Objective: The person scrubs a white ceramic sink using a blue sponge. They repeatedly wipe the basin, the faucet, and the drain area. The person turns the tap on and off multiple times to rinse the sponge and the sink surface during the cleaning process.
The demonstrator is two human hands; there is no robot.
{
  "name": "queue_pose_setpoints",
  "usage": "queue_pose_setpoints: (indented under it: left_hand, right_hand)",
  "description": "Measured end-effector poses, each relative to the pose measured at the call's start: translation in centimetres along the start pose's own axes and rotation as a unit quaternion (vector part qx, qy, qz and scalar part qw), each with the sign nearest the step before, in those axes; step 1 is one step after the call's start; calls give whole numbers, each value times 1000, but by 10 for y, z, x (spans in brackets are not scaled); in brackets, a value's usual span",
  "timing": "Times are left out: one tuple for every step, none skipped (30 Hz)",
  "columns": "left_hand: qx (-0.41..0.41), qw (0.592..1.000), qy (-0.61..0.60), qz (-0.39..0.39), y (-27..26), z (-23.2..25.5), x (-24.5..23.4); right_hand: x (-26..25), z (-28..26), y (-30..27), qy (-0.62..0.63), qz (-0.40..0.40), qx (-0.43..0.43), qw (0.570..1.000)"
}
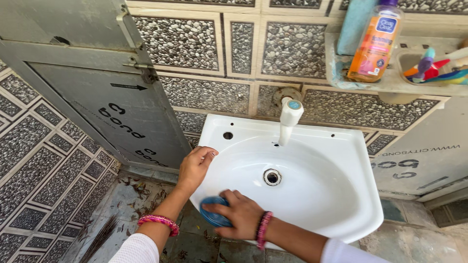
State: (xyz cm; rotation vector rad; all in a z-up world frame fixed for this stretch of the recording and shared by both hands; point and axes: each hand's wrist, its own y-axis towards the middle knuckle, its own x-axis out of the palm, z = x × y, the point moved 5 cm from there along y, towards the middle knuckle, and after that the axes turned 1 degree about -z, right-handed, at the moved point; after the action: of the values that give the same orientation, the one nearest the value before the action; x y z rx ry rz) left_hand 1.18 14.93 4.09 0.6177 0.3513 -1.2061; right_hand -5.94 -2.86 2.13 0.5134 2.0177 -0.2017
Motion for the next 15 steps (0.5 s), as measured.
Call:
queue_pose_setpoints:
  left_hand:
    - [-2, 1000, 7, -11, 0, 2, 6]
    - [-4, 1000, 15, -22, -1, 3, 13]
    - [-6, 999, 22, -34, -2, 5, 18]
    - [3, 999, 10, -40, -2, 8, 24]
    - [14, 999, -3, -47, -3, 12, 32]
    - [24, 998, -16, -53, -3, 16, 39]
    - [22, 998, -12, -62, -4, 18, 46]
    - [20, 997, -9, -70, -6, 21, 53]
    - [19, 997, -6, -79, -7, 25, 62]
    - [28, 996, -6, -84, -7, 30, 70]
    - [35, 995, -4, -89, -9, 34, 77]
    - [43, 995, -3, -93, -11, 38, 84]
    - [44, 994, 0, -103, -14, 41, 90]
    - [45, 993, 3, -113, -18, 46, 96]
    - [46, 991, 6, -123, -19, 50, 101]
  right_hand:
    - [-3, 4, -14, 9, -12, -4, 1000]
    - [-6, 8, -27, 18, -25, -9, 999]
    - [-9, 12, -39, 21, -35, -3, 999]
    - [-12, 17, -51, 23, -45, 3, 999]
    - [-16, 23, -63, 25, -54, 9, 998]
    - [-21, 29, -73, 25, -56, 14, 998]
    - [-25, 33, -83, 27, -57, 20, 998]
    - [-28, 37, -92, 29, -58, 26, 998]
    - [-32, 41, -101, 30, -65, 37, 997]
    - [-36, 47, -111, 33, -72, 48, 996]
    - [-39, 51, -119, 36, -79, 58, 995]
    - [-42, 56, -128, 26, -91, 71, 993]
    - [-44, 61, -136, 16, -103, 82, 991]
    - [-47, 66, -145, 7, -115, 93, 989]
    - [-52, 71, -155, -4, -109, 92, 990]
